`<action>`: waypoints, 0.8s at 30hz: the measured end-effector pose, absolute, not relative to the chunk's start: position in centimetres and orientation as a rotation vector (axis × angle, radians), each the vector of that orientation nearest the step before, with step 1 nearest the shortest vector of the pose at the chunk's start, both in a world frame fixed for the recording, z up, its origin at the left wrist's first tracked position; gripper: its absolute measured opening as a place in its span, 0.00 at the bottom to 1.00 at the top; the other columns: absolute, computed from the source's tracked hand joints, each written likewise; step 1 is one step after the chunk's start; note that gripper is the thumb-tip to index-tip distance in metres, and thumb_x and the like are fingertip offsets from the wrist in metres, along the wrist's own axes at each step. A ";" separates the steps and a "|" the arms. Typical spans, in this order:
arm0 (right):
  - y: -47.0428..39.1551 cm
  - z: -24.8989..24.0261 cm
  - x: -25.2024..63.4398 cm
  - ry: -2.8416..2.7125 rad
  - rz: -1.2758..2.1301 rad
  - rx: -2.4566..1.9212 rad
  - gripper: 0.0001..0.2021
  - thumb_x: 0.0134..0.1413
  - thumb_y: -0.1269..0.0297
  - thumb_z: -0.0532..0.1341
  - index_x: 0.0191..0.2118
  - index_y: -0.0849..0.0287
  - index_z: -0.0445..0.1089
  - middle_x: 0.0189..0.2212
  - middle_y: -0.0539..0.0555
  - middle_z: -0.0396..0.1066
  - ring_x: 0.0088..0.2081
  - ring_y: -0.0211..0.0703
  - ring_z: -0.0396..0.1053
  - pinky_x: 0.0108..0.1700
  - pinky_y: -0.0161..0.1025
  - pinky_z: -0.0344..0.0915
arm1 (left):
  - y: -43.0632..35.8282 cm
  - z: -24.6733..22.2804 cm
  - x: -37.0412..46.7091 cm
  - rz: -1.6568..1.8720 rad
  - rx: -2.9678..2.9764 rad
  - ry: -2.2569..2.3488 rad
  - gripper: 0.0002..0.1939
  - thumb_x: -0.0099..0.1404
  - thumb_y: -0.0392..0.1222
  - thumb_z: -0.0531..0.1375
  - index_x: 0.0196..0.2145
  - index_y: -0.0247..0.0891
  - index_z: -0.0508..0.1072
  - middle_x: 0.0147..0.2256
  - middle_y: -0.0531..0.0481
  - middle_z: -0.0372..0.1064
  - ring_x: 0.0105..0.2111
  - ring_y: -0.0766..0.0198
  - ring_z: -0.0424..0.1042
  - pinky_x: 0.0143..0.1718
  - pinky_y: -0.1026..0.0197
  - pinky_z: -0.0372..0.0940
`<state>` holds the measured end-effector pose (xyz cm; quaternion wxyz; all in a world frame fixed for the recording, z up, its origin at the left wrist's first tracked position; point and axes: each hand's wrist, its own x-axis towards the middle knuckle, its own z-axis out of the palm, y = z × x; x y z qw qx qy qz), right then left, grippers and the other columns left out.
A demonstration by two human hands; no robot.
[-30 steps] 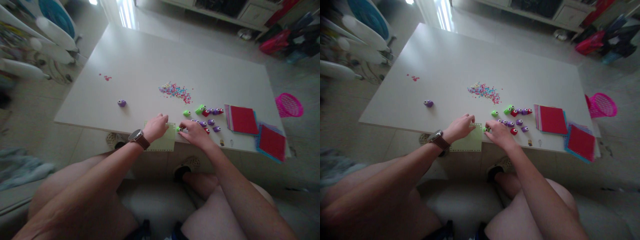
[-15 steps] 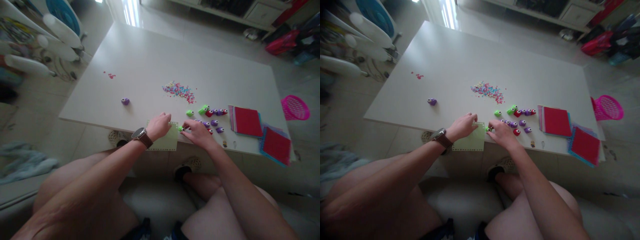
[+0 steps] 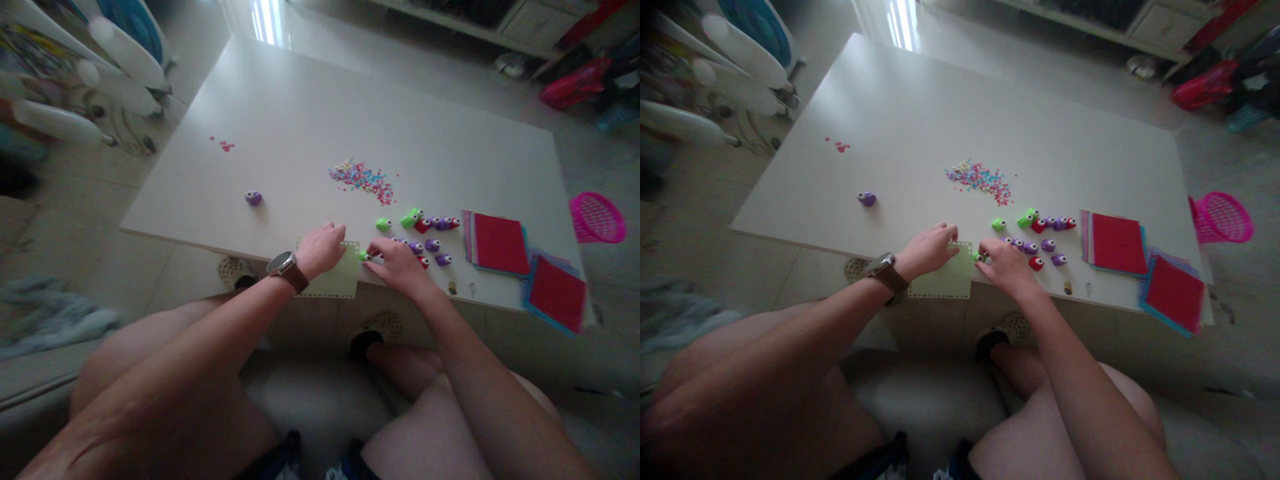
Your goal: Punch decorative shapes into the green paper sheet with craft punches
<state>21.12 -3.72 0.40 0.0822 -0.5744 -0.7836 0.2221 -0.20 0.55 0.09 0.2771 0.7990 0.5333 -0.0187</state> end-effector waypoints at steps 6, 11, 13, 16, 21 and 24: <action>-3.8 0.2 21.0 -2.372 0.672 -1.672 0.06 0.58 0.70 0.68 0.37 0.56 0.70 0.37 0.54 0.76 0.40 0.49 0.73 0.43 0.43 0.65 | 0.5 -0.1 -0.1 -0.060 2.130 1.434 0.13 0.72 0.42 0.57 0.52 0.39 0.72 0.50 0.40 0.72 0.45 0.53 0.76 0.44 0.54 0.67; -3.9 0.2 20.7 -2.382 0.733 -1.659 0.04 0.60 0.70 0.67 0.40 0.56 0.73 0.40 0.55 0.79 0.42 0.51 0.75 0.46 0.45 0.67 | 0.3 -0.3 0.0 -0.047 2.127 1.442 0.13 0.72 0.41 0.57 0.52 0.39 0.72 0.50 0.40 0.72 0.45 0.52 0.76 0.43 0.54 0.67; -3.8 0.2 20.6 -2.362 0.757 -1.673 0.05 0.59 0.70 0.68 0.40 0.57 0.74 0.41 0.56 0.79 0.43 0.52 0.76 0.47 0.46 0.68 | 0.2 -0.2 0.0 -0.045 2.135 1.445 0.13 0.72 0.41 0.57 0.52 0.39 0.72 0.50 0.40 0.72 0.44 0.52 0.76 0.41 0.54 0.66; -3.8 0.1 20.4 -2.284 0.797 -1.687 0.06 0.59 0.68 0.69 0.42 0.57 0.76 0.43 0.58 0.80 0.45 0.52 0.76 0.49 0.46 0.69 | 0.1 0.3 0.1 -0.046 2.135 1.461 0.14 0.72 0.41 0.58 0.53 0.39 0.71 0.52 0.40 0.70 0.42 0.54 0.76 0.40 0.54 0.66; -3.7 0.2 20.2 -2.136 0.900 -1.790 0.05 0.64 0.67 0.64 0.43 0.59 0.78 0.41 0.59 0.80 0.39 0.49 0.76 0.44 0.44 0.70 | -0.1 0.8 0.2 -0.046 2.129 1.492 0.17 0.71 0.41 0.60 0.55 0.39 0.69 0.55 0.39 0.67 0.40 0.57 0.75 0.40 0.55 0.66; -3.6 0.4 20.1 -2.106 0.954 -1.813 0.05 0.64 0.68 0.64 0.42 0.60 0.78 0.41 0.59 0.80 0.39 0.48 0.76 0.46 0.44 0.70 | 0.0 0.5 0.3 -0.062 2.131 1.497 0.14 0.71 0.41 0.59 0.53 0.38 0.70 0.53 0.39 0.69 0.39 0.57 0.75 0.39 0.56 0.66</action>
